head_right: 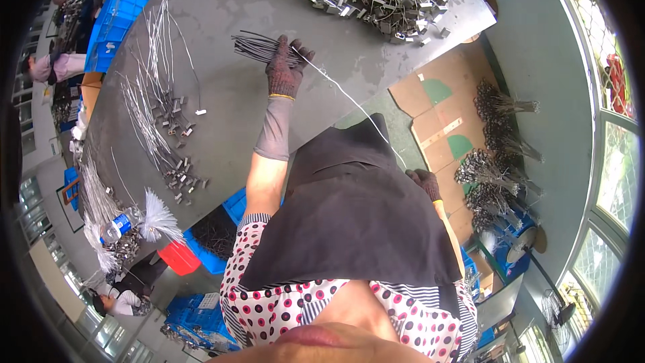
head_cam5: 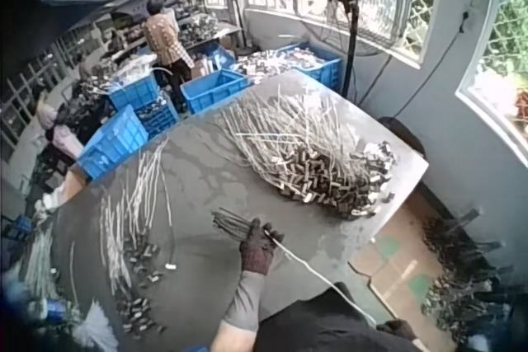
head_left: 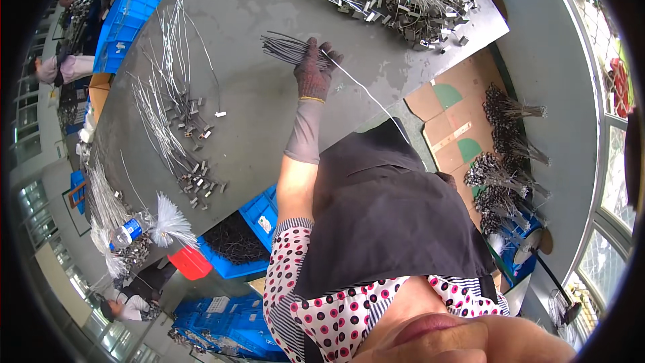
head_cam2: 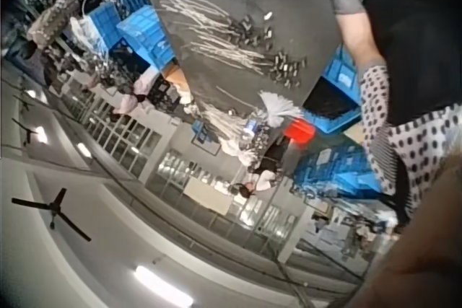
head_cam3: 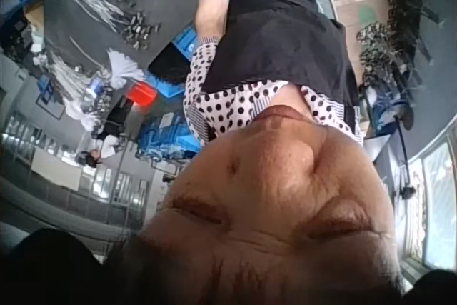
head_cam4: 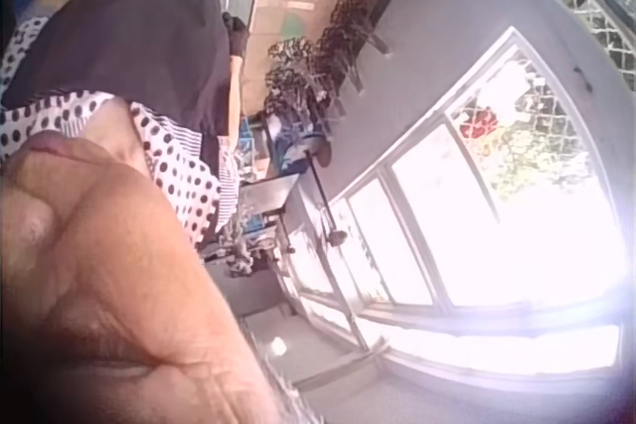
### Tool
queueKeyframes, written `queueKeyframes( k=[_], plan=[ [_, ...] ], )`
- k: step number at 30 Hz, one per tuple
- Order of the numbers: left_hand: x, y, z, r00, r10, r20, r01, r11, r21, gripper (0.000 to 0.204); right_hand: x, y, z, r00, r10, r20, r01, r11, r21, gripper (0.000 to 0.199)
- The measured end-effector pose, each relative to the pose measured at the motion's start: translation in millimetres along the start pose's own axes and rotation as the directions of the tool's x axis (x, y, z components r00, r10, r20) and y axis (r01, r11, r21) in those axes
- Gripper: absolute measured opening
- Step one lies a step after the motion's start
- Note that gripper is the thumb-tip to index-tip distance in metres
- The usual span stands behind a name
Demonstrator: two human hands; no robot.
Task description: Sorting and arranging bundles of long wires on a workbench.
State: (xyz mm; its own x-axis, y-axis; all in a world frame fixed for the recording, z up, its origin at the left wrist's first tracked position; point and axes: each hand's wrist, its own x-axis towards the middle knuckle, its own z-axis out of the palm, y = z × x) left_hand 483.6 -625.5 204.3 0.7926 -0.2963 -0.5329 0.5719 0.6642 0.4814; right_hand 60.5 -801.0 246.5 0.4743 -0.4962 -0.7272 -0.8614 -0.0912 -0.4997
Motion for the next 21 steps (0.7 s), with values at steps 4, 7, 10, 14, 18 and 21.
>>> queueKeyframes(
  k=[4,7,10,14,18,21],
  plan=[
    [-2.3,5.6,-2.4,0.998,0.013,-0.059,-0.011,0.999,0.034,0.026,8.3,-4.3,-10.4,0.996,-0.075,0.048,0.075,0.997,0.011,0.042],
    [-3.3,8.9,-7.3,0.997,0.049,-0.056,-0.049,0.999,-0.007,0.026,16.3,2.4,-16.1,0.998,0.016,0.067,-0.010,0.995,-0.104,0.042],
    [-7.1,5.3,-14.7,0.997,0.035,-0.072,-0.033,0.999,0.036,0.025,20.0,10.4,-11.6,0.995,0.004,0.099,0.004,0.996,-0.084,0.043],
    [-8.5,-8.0,-37.5,0.996,-0.064,-0.055,0.068,0.995,0.070,0.022,51.4,3.4,7.3,0.994,-0.020,0.107,0.037,0.985,-0.167,0.045],
    [-23.8,-21.4,-32.4,0.991,-0.131,0.006,0.124,0.954,0.272,0.021,80.9,-25.3,28.6,0.959,-0.244,0.143,0.266,0.951,-0.161,0.050],
    [-45.0,-27.1,-34.1,0.998,-0.039,0.053,0.012,0.903,0.429,0.021,110.0,-54.3,52.4,0.885,-0.420,0.201,0.453,0.878,-0.158,0.051]
  ],
)
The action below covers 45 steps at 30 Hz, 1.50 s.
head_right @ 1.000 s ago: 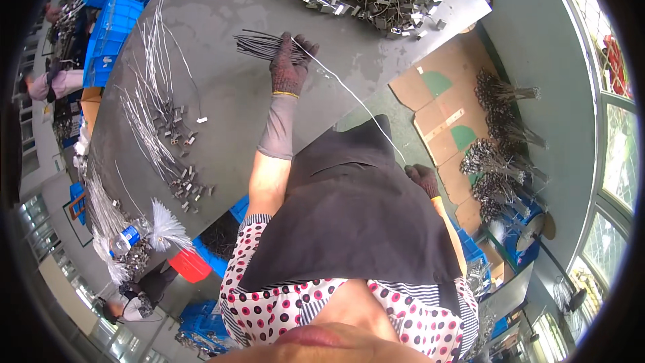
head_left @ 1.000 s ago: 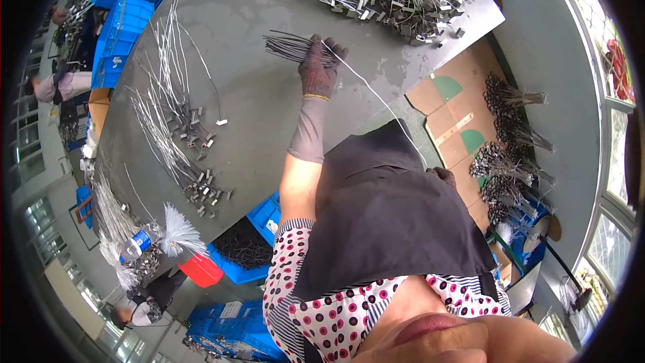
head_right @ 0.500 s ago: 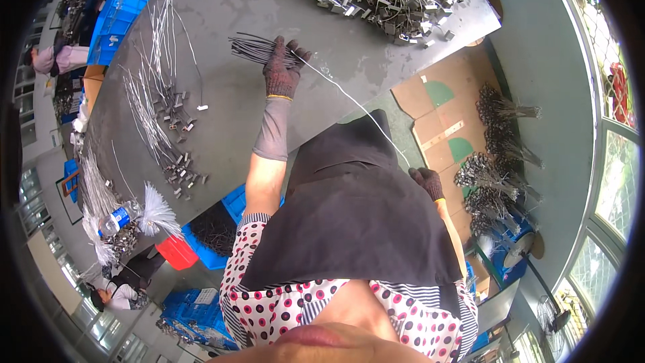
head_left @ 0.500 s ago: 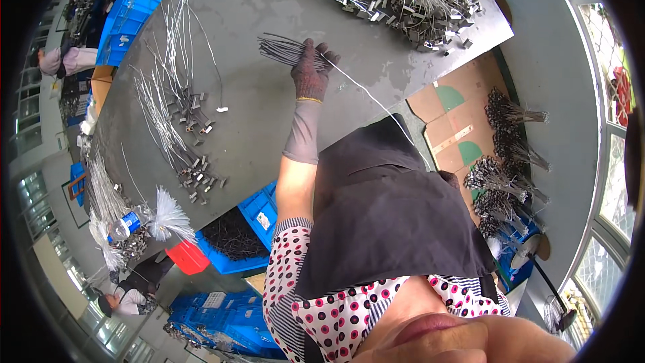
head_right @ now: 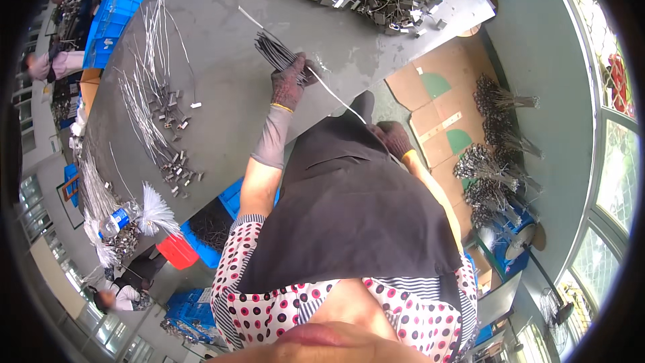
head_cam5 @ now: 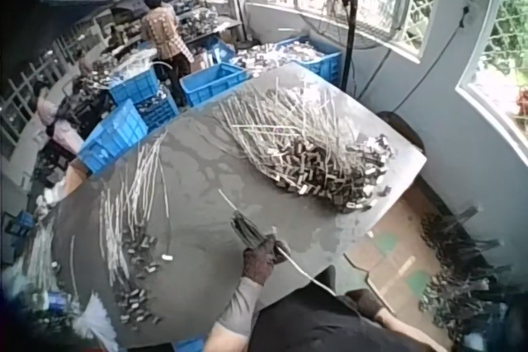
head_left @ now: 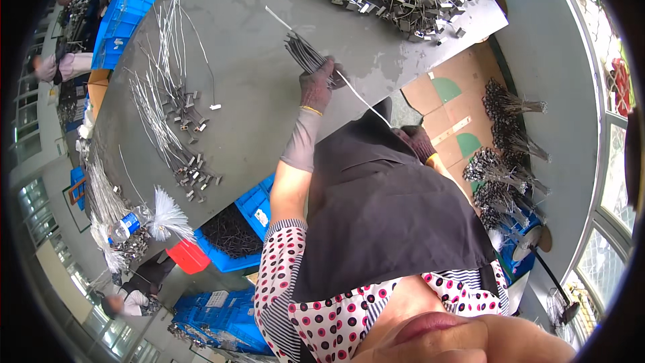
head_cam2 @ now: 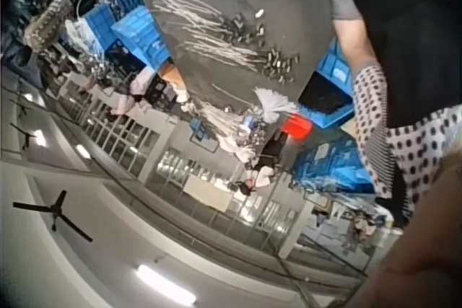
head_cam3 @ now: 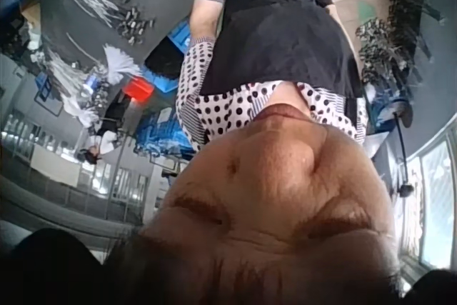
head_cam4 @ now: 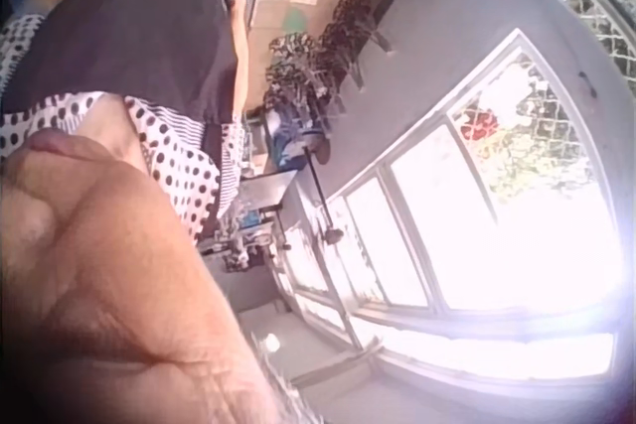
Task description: Sorting and arranging bundles of long wires on a workbench.
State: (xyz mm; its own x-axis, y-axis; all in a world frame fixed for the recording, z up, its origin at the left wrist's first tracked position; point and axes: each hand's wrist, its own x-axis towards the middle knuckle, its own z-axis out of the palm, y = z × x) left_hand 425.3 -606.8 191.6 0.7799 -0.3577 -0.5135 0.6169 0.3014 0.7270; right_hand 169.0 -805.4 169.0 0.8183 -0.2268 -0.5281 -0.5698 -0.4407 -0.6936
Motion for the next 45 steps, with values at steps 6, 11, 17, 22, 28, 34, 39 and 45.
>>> queueKeyframes(
  k=[6,11,17,22,28,34,39,45],
  plan=[
    [11.7,13.5,1.9,0.985,0.145,-0.092,-0.135,0.985,0.110,0.026,2.9,-25.0,-8.7,0.976,0.183,0.120,-0.199,0.970,0.140,0.053],
    [30.2,17.5,-19.8,0.943,0.257,-0.211,-0.231,0.963,0.141,0.022,26.0,-11.6,-8.6,0.994,0.025,0.111,-0.042,0.987,0.158,0.054],
    [15.7,11.8,17.8,0.974,0.214,-0.076,-0.186,0.944,0.272,0.024,95.8,-152.7,-22.2,0.996,0.092,0.022,-0.089,0.835,0.543,0.067],
    [15.3,32.3,38.4,0.988,0.139,-0.065,-0.113,0.944,0.309,0.025,145.1,-220.0,-18.1,0.998,0.038,-0.043,-0.008,0.830,0.558,0.070],
    [39.3,54.3,34.2,0.990,0.127,-0.054,-0.119,0.984,0.133,0.031,183.6,-252.2,-17.8,0.999,0.029,-0.029,-0.008,0.819,0.574,0.075],
    [64.4,45.6,0.9,0.997,0.075,0.007,-0.075,0.969,0.235,0.032,212.9,-242.1,-8.2,0.999,-0.037,-0.004,0.034,0.847,0.530,0.086],
    [68.0,44.2,-19.8,0.999,0.014,0.045,-0.025,0.966,0.258,0.029,247.2,-226.3,2.2,0.961,-0.084,-0.262,0.151,0.957,0.249,0.070],
    [56.1,67.0,-51.6,0.994,0.066,-0.082,-0.032,0.931,0.364,0.032,265.2,-208.6,-37.3,0.697,-0.183,-0.693,-0.185,0.889,-0.420,0.036]
  ],
)
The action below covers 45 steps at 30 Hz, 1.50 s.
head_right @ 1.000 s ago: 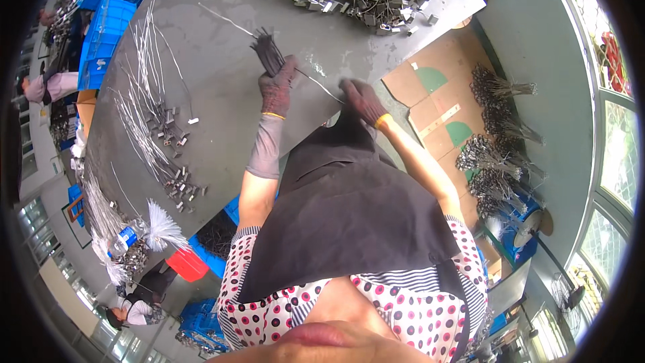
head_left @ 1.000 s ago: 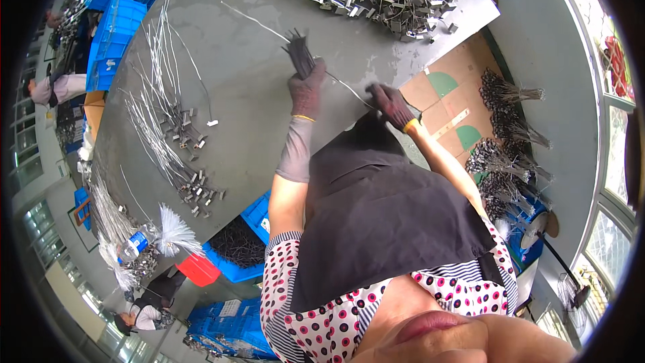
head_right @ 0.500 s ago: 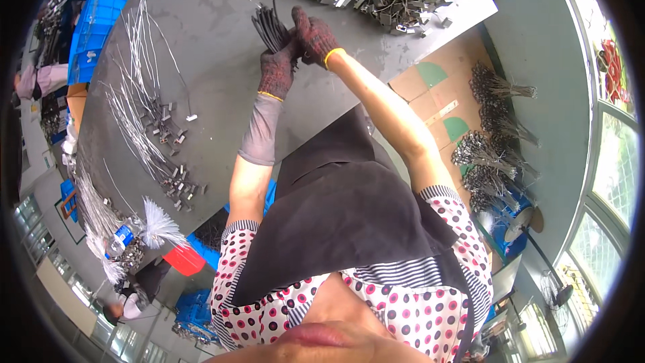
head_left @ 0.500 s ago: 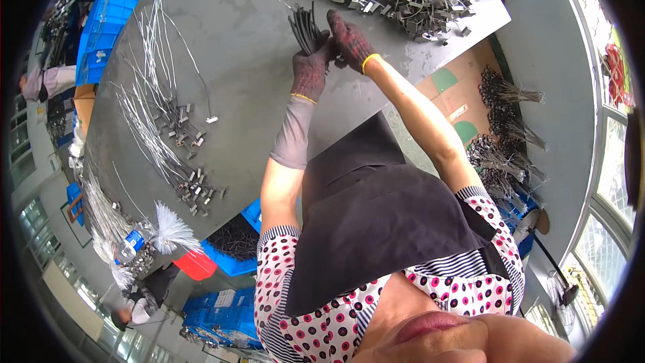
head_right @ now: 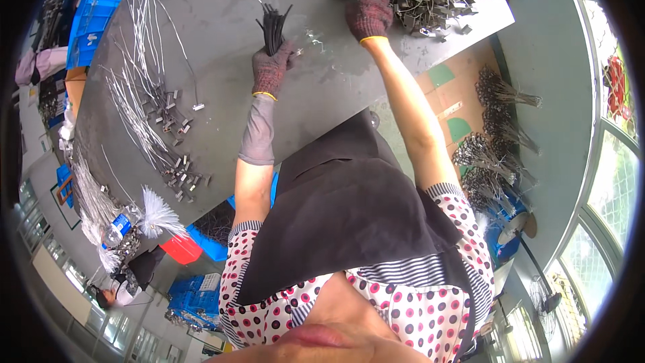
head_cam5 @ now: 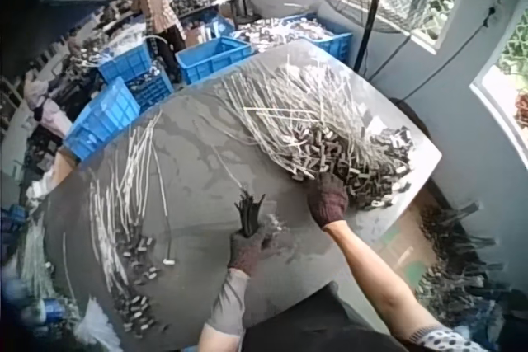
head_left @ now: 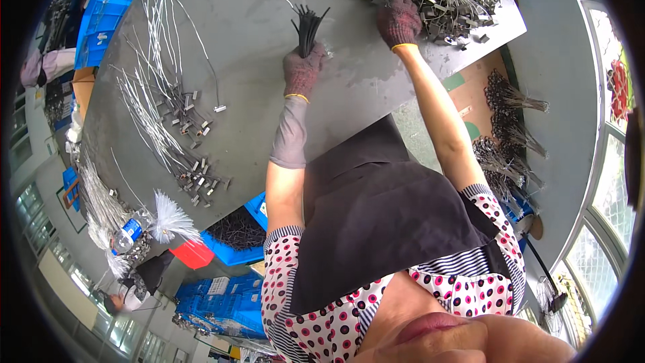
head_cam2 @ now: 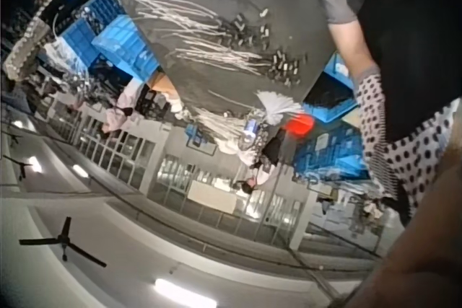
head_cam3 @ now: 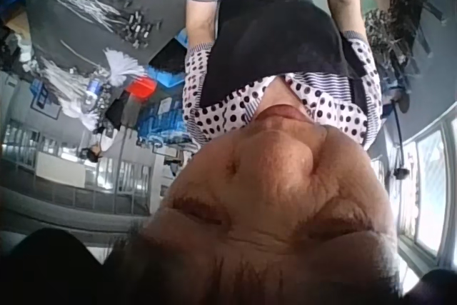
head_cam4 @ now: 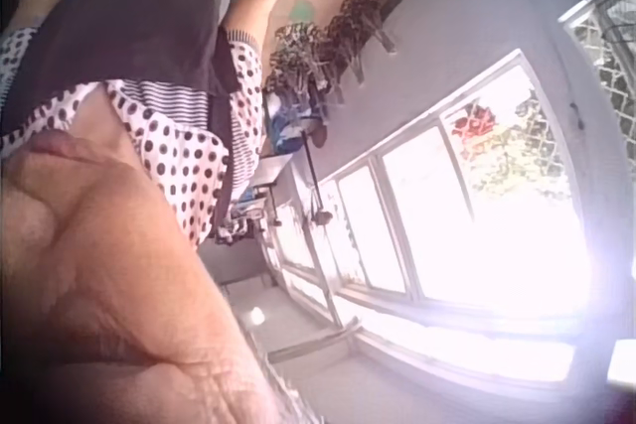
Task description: Sorting and arranging bundles of long wires on a workbench.
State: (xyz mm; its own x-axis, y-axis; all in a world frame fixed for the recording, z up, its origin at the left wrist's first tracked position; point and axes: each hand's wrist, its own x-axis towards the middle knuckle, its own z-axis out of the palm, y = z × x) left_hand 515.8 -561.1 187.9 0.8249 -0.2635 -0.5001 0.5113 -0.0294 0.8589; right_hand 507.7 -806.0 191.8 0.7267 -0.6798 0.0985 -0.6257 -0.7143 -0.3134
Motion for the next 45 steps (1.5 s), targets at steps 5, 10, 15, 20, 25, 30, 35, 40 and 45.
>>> queueKeyframes(
  k=[5,10,15,20,25,30,35,40,45],
  plan=[
    [13.2,-4.8,-41.1,0.909,0.342,-0.238,-0.108,0.744,0.659,0.030,6.3,18.9,1.7,0.964,-0.252,0.085,0.263,0.951,-0.164,0.035],
    [-8.8,-2.8,-38.1,0.932,-0.003,-0.362,0.007,1.000,0.012,0.027,-14.1,26.3,-6.1,0.940,-0.289,0.184,0.322,0.929,-0.185,0.027],
    [-41.2,-13.9,13.3,0.997,-0.027,-0.066,-0.002,0.917,-0.398,0.023,-42.8,42.9,0.8,0.954,-0.239,0.181,0.247,0.969,-0.025,0.033],
    [-40.6,-59.4,49.3,0.984,-0.134,0.115,0.168,0.910,-0.380,0.025,-66.7,57.2,-9.1,0.937,-0.269,0.222,0.226,0.953,0.202,0.025],
    [-26.4,-78.2,96.2,0.949,-0.253,0.187,0.310,0.853,-0.420,0.023,-119.0,110.2,-31.4,0.880,-0.056,0.472,-0.368,0.546,0.752,0.028],
    [-22.2,-77.7,134.3,0.920,-0.259,0.295,0.386,0.734,-0.559,0.016,-200.9,172.1,-108.6,0.742,-0.085,0.665,-0.509,0.574,0.641,0.029],
    [-12.6,-90.9,140.1,0.917,-0.269,0.295,0.399,0.575,-0.714,0.011,-290.4,270.3,-133.7,0.653,0.061,0.755,-0.595,0.658,0.461,0.032],
    [-33.2,-64.7,141.1,0.973,-0.162,0.164,0.229,0.623,-0.747,0.014,-361.9,349.9,-143.4,0.616,0.261,0.743,-0.707,0.600,0.375,0.036],
    [-51.7,-47.0,140.5,0.990,-0.136,-0.043,0.064,0.695,-0.716,0.019,-379.9,382.8,-150.6,0.614,0.301,0.730,-0.731,0.566,0.381,0.039]
  ],
)
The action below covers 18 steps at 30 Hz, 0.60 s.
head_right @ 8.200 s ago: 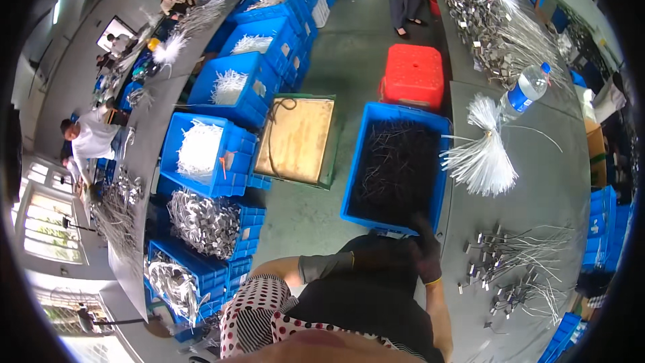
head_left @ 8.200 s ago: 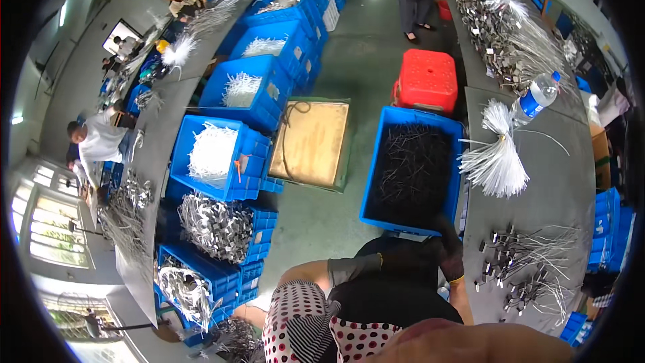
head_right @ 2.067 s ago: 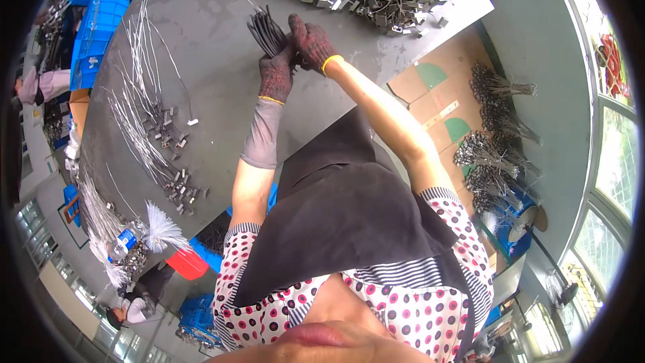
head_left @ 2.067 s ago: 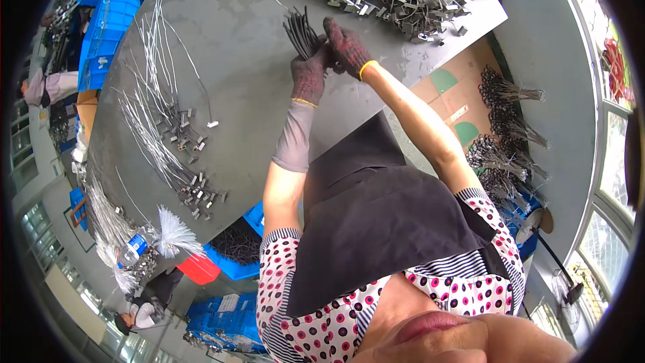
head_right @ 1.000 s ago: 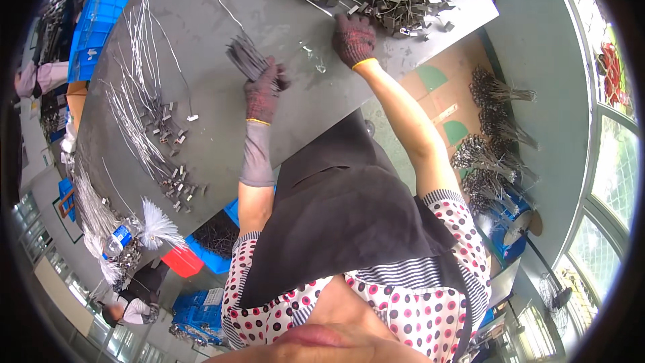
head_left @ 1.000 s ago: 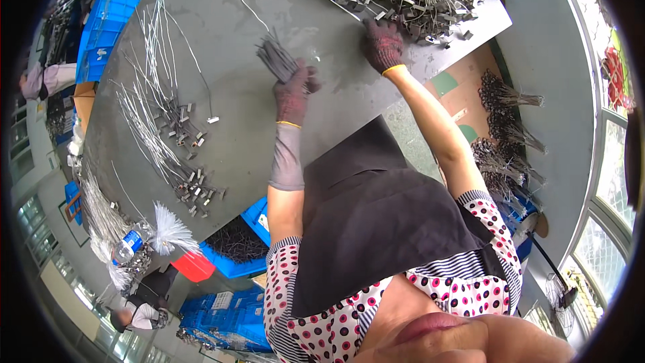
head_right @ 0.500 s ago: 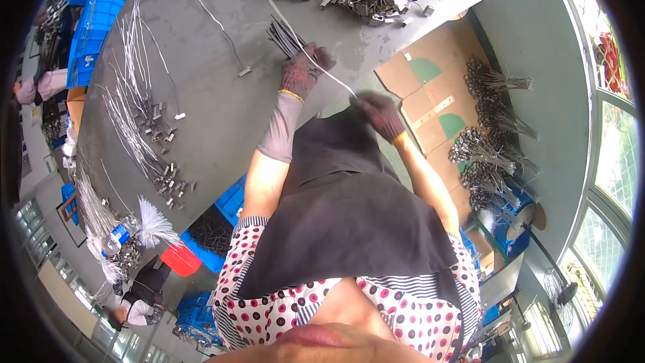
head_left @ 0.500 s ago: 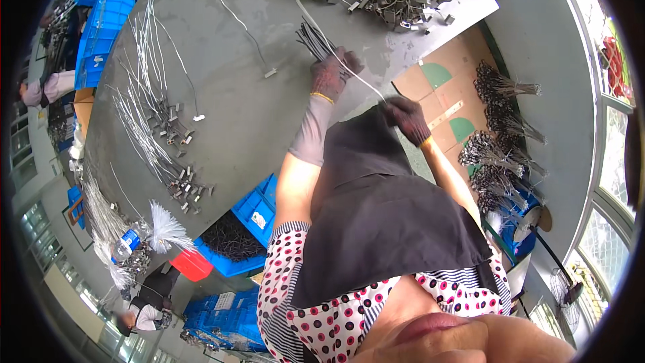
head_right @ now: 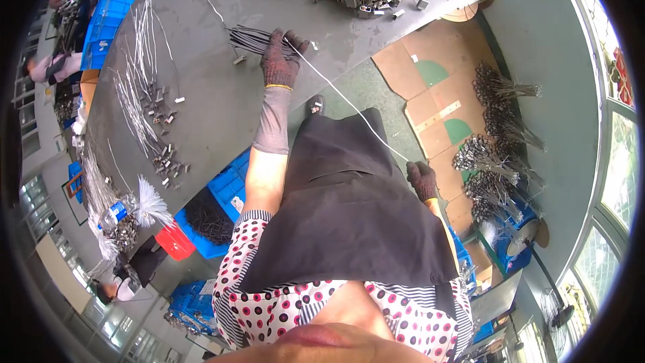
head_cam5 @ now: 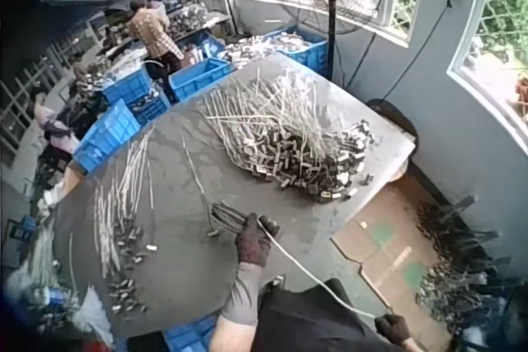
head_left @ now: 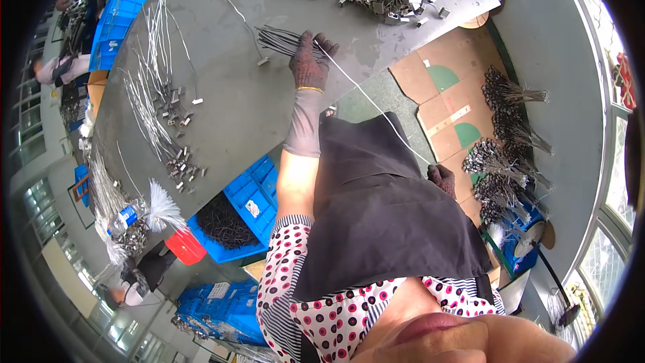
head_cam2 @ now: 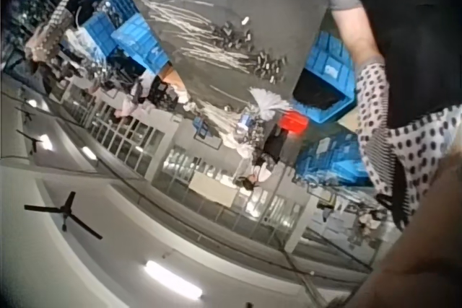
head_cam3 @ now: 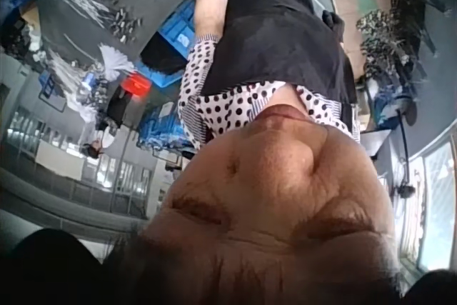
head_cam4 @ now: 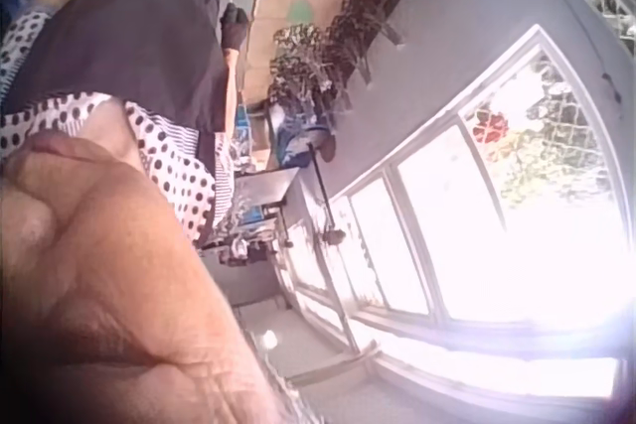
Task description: Sorting and arranging bundles of long wires on a workbench.
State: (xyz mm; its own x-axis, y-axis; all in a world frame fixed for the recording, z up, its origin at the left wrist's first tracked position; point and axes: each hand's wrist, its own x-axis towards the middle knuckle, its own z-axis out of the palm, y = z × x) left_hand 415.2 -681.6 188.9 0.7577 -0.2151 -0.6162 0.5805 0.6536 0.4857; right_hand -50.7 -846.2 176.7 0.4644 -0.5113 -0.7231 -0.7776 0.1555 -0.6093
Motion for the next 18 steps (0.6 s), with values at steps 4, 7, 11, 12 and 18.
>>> queueKeyframes(
  k=[4,7,11,12,18],
  plan=[
    [-8.2,-0.3,-5.2,0.998,0.055,-0.004,-0.055,0.998,-0.041,0.021,-2.2,7.6,-19.5,0.999,-0.024,-0.038,0.026,0.999,0.036,0.042],
    [-12.0,1.8,-13.9,0.997,0.072,-0.033,-0.072,0.997,-0.015,0.021,8.1,10.5,-24.8,0.998,-0.035,-0.060,0.034,0.999,-0.015,0.042],
    [-13.9,1.0,-23.5,0.999,0.041,-0.028,-0.039,0.997,0.066,0.018,29.2,1.3,-8.2,0.998,-0.053,-0.022,0.053,0.999,-0.002,0.043],
    [-11.9,2.7,-29.7,0.998,0.048,-0.029,-0.045,0.994,0.095,0.018,32.9,-12.0,-2.0,0.998,-0.056,-0.018,0.055,0.998,-0.036,0.042],
    [-21.5,-23.0,-42.1,0.947,-0.146,0.286,-0.032,0.844,0.536,0.022,92.6,-69.0,60.4,0.935,-0.356,0.002,0.353,0.926,-0.133,0.042]
  ],
)
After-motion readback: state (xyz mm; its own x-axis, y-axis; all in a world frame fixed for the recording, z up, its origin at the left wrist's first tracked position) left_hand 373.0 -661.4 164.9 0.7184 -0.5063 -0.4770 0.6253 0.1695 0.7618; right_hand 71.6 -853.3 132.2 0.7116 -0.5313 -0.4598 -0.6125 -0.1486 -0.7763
